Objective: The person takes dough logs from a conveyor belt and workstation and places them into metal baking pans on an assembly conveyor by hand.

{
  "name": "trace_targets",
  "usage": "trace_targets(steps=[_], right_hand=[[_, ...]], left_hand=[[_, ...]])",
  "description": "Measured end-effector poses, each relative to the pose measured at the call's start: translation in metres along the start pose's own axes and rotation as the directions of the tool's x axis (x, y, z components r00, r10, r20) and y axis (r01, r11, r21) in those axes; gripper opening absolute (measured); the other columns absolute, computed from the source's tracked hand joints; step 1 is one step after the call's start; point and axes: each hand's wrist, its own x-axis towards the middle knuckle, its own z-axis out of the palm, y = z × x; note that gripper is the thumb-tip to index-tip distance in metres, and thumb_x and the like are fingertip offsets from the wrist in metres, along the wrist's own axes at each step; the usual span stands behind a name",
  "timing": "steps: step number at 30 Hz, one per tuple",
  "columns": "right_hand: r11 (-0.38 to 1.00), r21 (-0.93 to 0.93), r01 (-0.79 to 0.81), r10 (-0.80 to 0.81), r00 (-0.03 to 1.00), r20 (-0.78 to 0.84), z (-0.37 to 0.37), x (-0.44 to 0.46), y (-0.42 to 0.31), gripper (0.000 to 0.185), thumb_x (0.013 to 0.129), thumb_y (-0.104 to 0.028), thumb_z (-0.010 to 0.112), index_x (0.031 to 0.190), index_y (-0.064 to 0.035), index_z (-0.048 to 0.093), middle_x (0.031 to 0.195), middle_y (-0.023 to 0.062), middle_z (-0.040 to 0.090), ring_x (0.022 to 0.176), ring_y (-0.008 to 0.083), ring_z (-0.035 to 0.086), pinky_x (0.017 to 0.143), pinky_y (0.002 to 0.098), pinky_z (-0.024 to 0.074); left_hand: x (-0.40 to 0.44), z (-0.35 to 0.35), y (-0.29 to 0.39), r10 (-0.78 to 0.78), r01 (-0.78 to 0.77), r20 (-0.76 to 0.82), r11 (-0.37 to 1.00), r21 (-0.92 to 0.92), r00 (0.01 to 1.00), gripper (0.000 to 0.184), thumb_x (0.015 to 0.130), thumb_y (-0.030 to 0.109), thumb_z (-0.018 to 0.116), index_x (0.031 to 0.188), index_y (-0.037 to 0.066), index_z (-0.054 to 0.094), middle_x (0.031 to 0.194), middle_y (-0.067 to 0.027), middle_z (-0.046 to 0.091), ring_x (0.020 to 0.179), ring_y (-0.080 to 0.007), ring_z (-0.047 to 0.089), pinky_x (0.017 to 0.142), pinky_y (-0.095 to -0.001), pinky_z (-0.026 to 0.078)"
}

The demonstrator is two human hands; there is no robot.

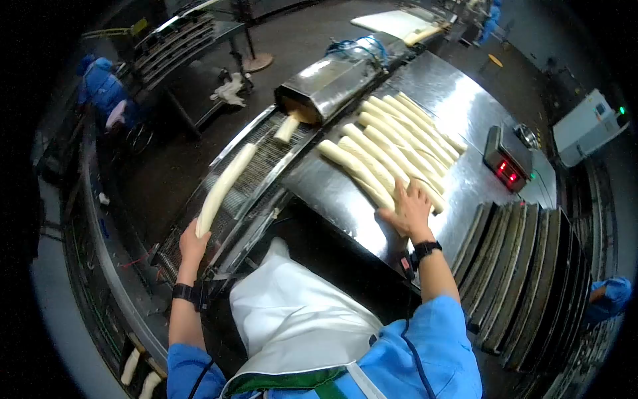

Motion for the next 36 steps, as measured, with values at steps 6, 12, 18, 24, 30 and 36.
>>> trace_targets(steps=[6, 12, 18, 24, 30, 36], right_hand=[[0.981, 0.142, -0.133, 0.142, 0.988, -0.057, 0.009, -0.051, 0.011, 0.090, 0.061, -0.050, 0.074, 0.138, -0.0220, 0.036, 0.140, 0.0260, 0.027, 0.125, 0.0444, 0.028, 0.097, 0.0538, 0.0339], [0.903, 0.430, -0.023, 0.170, 0.937, -0.306, 0.035, -0.028, 0.037, 0.070, 0.056, -0.043, 0.079, 0.117, -0.0159, 0.057, 0.132, 0.0215, 0.037, 0.123, 0.0409, 0.031, 0.101, 0.0490, 0.0302], [0.882, 0.449, 0.140, 0.068, 0.907, -0.415, 0.050, -0.007, 0.044, 0.043, 0.054, -0.009, 0.068, 0.096, -0.0154, 0.065, 0.123, 0.0150, 0.048, 0.121, 0.0388, 0.036, 0.104, 0.0484, 0.0262], [0.760, 0.401, 0.511, -0.302, 0.825, -0.478, 0.017, -0.030, -0.047, 0.051, 0.054, 0.007, 0.053, 0.102, -0.0093, 0.060, 0.119, 0.0172, 0.049, 0.117, 0.0389, 0.041, 0.098, 0.0467, 0.0360], [0.264, 0.784, 0.562, -0.532, 0.763, -0.368, 0.014, -0.051, -0.162, 0.055, 0.067, -0.010, 0.068, 0.118, -0.0016, 0.051, 0.118, 0.0197, 0.049, 0.115, 0.0363, 0.043, 0.102, 0.0404, 0.0337], [-0.227, 0.974, -0.007, -0.434, 0.896, -0.095, -0.024, -0.049, -0.167, 0.034, 0.075, -0.010, 0.070, 0.104, -0.0029, 0.054, 0.085, 0.0035, 0.060, 0.073, 0.0105, 0.058, 0.063, 0.0239, 0.0487]], left_hand=[[-0.004, 0.017, 0.045, 0.060, -0.060, -0.021, 0.998, -0.022, 0.998, 0.055, 0.075, 0.017, 0.066, 0.126, 0.003, 0.049, 0.112, -0.0210, 0.058, 0.103, -0.0366, 0.056, 0.086, -0.0416, 0.044], [-0.028, 0.006, 0.026, 0.128, -0.130, -0.043, 0.991, -0.036, 0.991, 0.050, 0.078, 0.023, 0.065, 0.124, 0.005, 0.052, 0.115, -0.0158, 0.057, 0.103, -0.0336, 0.055, 0.088, -0.0390, 0.044], [-0.067, -0.021, -0.024, -0.066, 0.067, -0.022, 0.994, 0.091, 0.998, 0.046, 0.078, 0.030, 0.067, 0.116, 0.006, 0.056, 0.105, -0.0156, 0.058, 0.097, -0.0336, 0.057, 0.082, -0.0406, 0.045], [-0.080, -0.026, -0.007, -0.260, 0.352, 0.240, 0.741, -0.571, 0.935, 0.032, 0.080, 0.019, 0.061, 0.102, -0.004, 0.061, 0.079, -0.0091, 0.063, 0.068, -0.0188, 0.059, 0.065, -0.0316, 0.046], [-0.105, -0.062, 0.159, 0.172, 0.356, 0.516, 0.543, -0.760, 0.839, 0.033, 0.083, 0.021, 0.061, 0.107, -0.001, 0.057, 0.078, -0.0018, 0.059, 0.066, -0.0090, 0.055, 0.059, -0.0233, 0.042], [-0.096, -0.085, 0.239, 0.577, 0.433, 0.437, 0.155, -0.888, 0.690, 0.048, 0.093, 0.038, 0.047, 0.116, -0.005, 0.049, 0.093, -0.0155, 0.063, 0.072, -0.0159, 0.062, 0.066, -0.0248, 0.051]])
